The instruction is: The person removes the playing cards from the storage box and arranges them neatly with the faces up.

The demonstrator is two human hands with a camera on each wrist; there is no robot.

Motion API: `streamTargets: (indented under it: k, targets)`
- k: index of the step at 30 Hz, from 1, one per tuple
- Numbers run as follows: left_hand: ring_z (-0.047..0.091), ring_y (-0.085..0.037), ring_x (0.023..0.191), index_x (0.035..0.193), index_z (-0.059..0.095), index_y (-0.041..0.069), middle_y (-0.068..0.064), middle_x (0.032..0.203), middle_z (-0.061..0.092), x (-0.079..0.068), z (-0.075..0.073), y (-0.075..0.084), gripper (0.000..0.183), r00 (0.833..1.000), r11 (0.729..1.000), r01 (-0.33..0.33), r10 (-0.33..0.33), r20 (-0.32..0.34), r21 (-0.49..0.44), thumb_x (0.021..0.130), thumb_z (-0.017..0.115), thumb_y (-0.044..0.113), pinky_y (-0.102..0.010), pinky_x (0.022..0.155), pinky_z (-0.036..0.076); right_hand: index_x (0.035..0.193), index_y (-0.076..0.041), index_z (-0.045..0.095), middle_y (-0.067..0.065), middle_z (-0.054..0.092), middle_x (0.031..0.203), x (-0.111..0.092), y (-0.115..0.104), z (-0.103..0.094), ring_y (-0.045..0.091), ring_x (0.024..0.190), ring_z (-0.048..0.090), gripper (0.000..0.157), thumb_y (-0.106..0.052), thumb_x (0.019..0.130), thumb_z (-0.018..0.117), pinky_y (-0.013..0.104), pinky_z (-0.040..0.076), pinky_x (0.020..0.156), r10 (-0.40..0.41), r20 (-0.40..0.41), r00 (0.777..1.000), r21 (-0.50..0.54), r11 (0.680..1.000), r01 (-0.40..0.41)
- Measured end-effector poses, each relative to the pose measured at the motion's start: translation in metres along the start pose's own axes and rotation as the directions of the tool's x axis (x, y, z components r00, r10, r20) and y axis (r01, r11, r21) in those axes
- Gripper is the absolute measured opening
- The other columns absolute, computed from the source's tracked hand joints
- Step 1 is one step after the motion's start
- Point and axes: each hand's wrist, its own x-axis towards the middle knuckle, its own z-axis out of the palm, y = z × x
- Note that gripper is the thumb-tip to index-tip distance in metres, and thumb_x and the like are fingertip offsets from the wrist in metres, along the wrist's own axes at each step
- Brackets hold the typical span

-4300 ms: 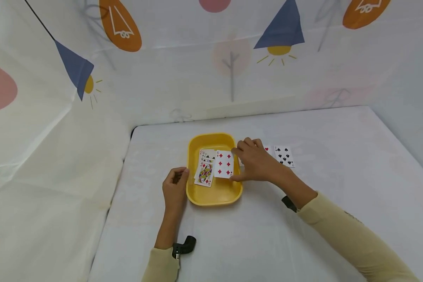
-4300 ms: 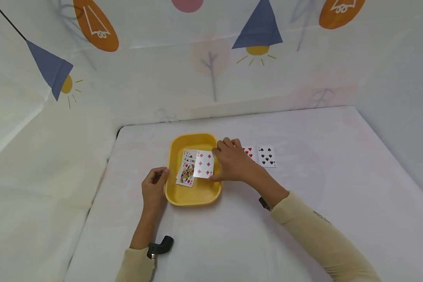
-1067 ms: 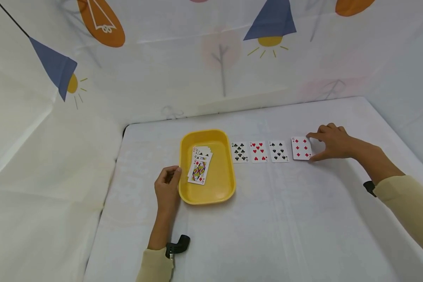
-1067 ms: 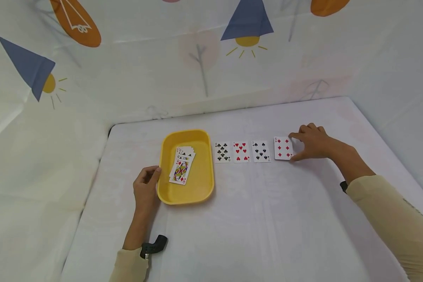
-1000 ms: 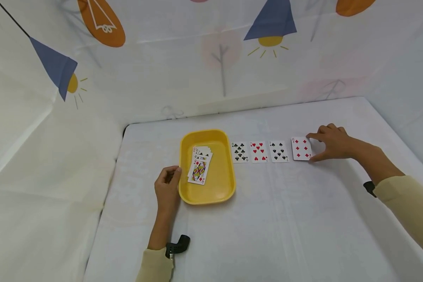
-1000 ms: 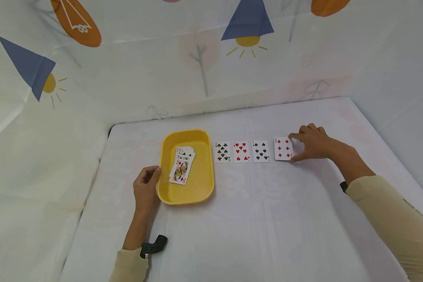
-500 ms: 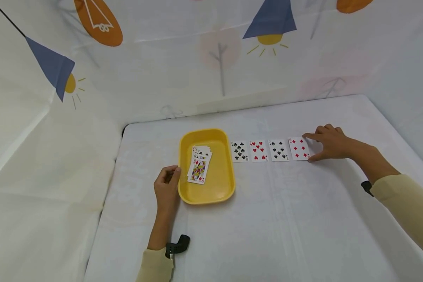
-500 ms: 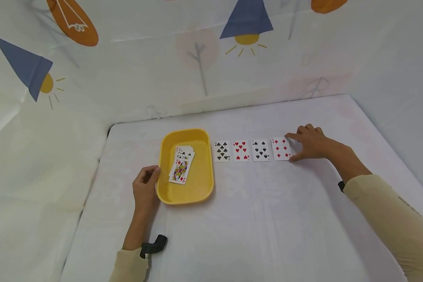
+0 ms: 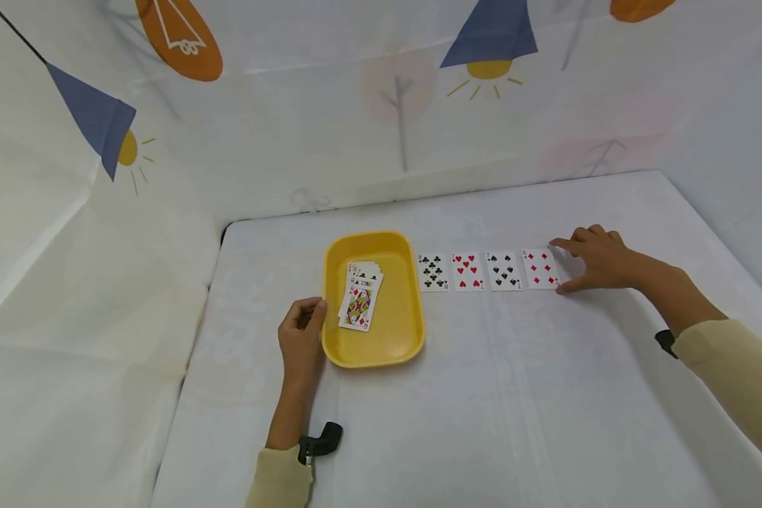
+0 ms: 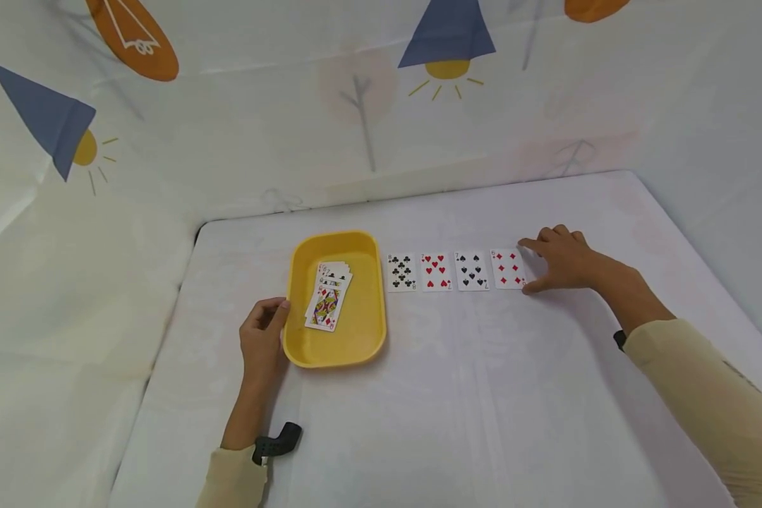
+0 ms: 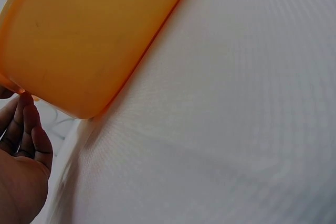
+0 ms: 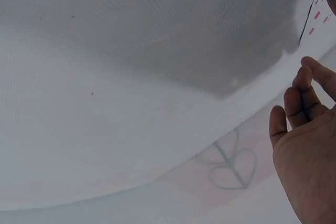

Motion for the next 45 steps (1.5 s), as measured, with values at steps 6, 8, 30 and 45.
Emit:
streamTargets:
  k: [6, 8, 30, 45]
  targets:
    - [0.061, -0.021, 0.089, 0.106, 0.071, 0.009, -0.007, 0.099, 0.067, 0.001, -0.001, -0.001, 0.03, 1.0, 1.0, -0.004, 0.004, 0.002, -0.001, 0.095, 0.069, 0.037, -0.023, 0.075, 0.05, 0.139, -0.003, 0.053, 0.019, 0.053, 0.114, 0.001, -0.007, 0.001, 0.04, 0.109, 0.042, 0.094, -0.054, 0.068, 0.088, 0.058, 0.035, 0.085, 0.027, -0.037, 0.999, 0.035, 0.999, -0.025]
    - [0.061, -0.021, 0.089, 0.107, 0.071, 0.009, -0.007, 0.099, 0.067, 0.001, -0.001, 0.0, 0.03, 1.0, 1.0, -0.004, 0.004, 0.004, -0.002, 0.095, 0.069, 0.037, -0.023, 0.075, 0.05, 0.139, -0.003, 0.054, 0.019, 0.053, 0.114, 0.001, -0.012, 0.002, 0.04, 0.109, 0.042, 0.093, -0.054, 0.069, 0.087, 0.057, 0.035, 0.085, 0.04, -0.048, 0.998, 0.063, 0.997, -0.037]
    - [0.059, -0.02, 0.09, 0.11, 0.07, 0.009, -0.008, 0.103, 0.066, 0.003, -0.001, -0.001, 0.031, 0.999, 0.999, 0.034, -0.034, 0.022, -0.028, 0.096, 0.068, 0.036, -0.022, 0.075, 0.05, 0.133, -0.006, 0.061, 0.011, 0.056, 0.109, 0.019, -0.097, 0.01, 0.028, 0.107, 0.043, 0.074, -0.046, 0.076, 0.085, 0.053, 0.029, 0.09, -0.101, -0.18, 0.978, 0.136, 0.983, 0.126]
    - [0.058, -0.015, 0.085, 0.112, 0.068, -0.003, -0.014, 0.101, 0.066, -0.009, -0.001, 0.037, 0.024, 0.999, 0.999, 0.035, -0.034, 0.04, -0.005, 0.099, 0.064, 0.016, -0.019, 0.073, 0.049, 0.131, -0.007, 0.063, 0.006, 0.055, 0.102, 0.034, -0.151, 0.008, 0.021, 0.1, 0.041, 0.071, -0.046, 0.077, 0.085, 0.043, 0.028, 0.082, -0.23, -0.267, 0.936, 0.154, 0.948, 0.278]
